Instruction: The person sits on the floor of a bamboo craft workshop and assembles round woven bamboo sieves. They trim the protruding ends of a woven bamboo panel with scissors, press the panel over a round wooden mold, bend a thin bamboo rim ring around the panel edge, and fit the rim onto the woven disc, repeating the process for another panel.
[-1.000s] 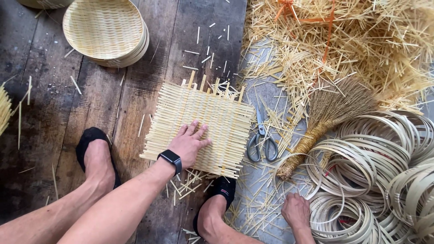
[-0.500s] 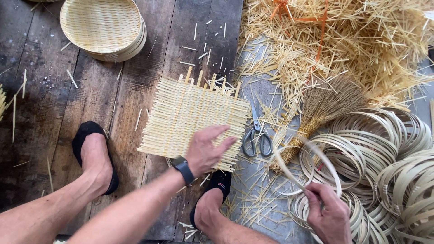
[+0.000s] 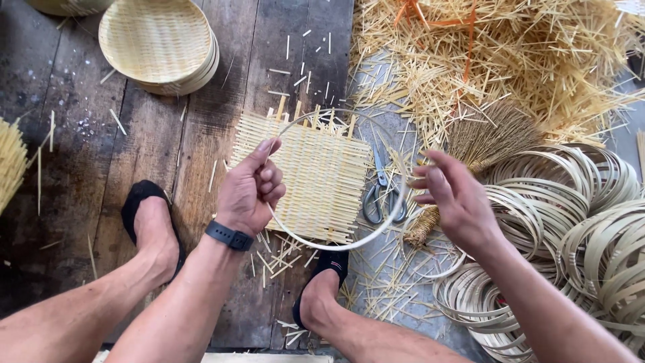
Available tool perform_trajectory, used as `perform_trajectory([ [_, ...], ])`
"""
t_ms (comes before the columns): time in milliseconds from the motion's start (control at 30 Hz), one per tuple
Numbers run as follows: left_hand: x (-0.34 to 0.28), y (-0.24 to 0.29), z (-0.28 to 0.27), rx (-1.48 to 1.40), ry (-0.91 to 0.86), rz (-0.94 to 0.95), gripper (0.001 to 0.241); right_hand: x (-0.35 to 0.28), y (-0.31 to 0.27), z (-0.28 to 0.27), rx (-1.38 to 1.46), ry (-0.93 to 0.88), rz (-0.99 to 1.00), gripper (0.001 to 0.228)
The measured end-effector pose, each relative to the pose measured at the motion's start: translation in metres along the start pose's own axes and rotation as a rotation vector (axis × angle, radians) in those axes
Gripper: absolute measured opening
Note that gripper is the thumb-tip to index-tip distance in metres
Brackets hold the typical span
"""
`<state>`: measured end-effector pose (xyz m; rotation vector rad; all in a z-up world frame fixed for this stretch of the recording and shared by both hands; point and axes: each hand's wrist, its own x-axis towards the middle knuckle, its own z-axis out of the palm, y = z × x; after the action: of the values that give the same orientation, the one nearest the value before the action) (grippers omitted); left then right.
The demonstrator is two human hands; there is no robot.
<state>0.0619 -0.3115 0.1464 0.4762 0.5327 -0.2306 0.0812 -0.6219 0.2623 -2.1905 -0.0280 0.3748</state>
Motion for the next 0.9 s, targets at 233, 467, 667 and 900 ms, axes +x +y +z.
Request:
perform_trajectory([
  [233,-0.005,0.011,-0.015,-0.078,0.004,0.022,0.031,0.049,0.013,0.035,0.427,-0.107,0.185,0.048],
  [467,0.002,0.017,-0.039,-0.103,-0.057,0.027,0.030,0.060,0.018,0.062,0.541,-0.057,0.161,0.048],
  [667,-0.009,0.027,-0.013,-0.344,-0.027,0.091,0.021,0.052,0.049,0.082,0.957,-0.079,0.175,0.045],
  [900,0.005,0.050,-0.006,0.491,-0.075,-0.120,0.037,0.048,0.006,0.069,0.698,-0.139,0.210,0.039],
])
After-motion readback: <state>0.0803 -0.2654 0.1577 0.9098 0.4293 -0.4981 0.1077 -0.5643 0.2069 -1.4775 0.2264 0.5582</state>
